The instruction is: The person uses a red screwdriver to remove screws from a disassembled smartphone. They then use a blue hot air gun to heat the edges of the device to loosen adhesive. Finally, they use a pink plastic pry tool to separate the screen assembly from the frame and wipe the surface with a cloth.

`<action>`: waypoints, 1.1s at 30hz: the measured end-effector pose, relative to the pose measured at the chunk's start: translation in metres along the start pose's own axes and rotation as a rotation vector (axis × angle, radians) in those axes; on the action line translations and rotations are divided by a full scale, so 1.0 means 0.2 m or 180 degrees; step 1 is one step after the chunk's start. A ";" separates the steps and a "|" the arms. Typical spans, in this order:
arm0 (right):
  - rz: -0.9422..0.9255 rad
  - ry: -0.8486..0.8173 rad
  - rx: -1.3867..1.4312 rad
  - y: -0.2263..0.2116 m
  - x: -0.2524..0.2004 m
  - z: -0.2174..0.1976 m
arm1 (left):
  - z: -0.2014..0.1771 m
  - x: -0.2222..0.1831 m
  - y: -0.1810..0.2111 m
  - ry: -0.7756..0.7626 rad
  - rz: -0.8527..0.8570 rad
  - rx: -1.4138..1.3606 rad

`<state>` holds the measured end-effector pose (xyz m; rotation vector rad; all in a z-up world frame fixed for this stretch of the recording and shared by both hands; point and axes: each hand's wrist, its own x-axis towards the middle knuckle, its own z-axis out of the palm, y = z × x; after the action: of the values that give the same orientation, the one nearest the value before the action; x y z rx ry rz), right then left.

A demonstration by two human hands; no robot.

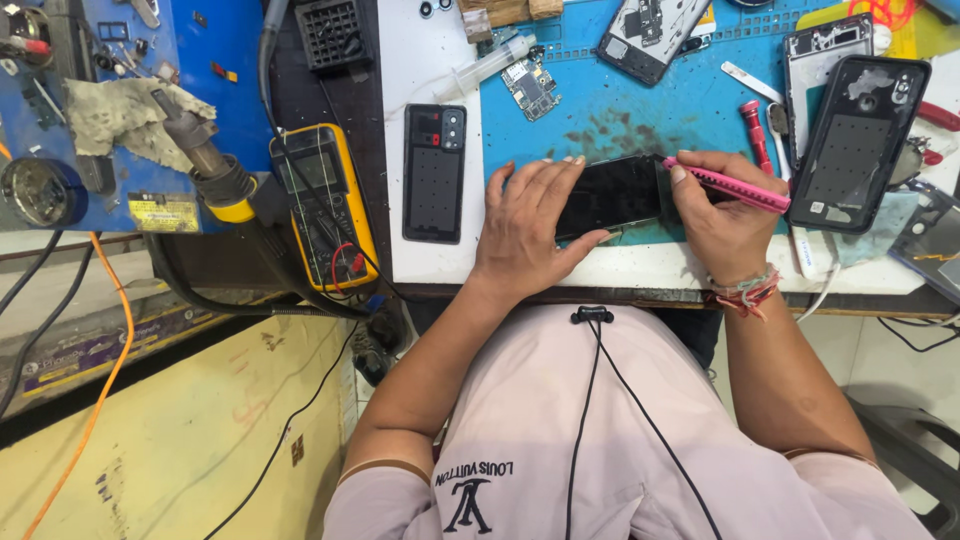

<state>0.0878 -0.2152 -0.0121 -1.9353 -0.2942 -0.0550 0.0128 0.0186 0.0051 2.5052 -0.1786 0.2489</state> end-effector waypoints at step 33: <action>0.1200 -0.0902 0.0714 0.04 0.19 -0.11 | 0.03 -0.03 0.00 -0.0064 -0.0009 0.0167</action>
<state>0.1281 -0.2323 -0.0039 -1.7434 -0.1113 0.4837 0.0089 0.0158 -0.0016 2.5606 -0.1788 0.2301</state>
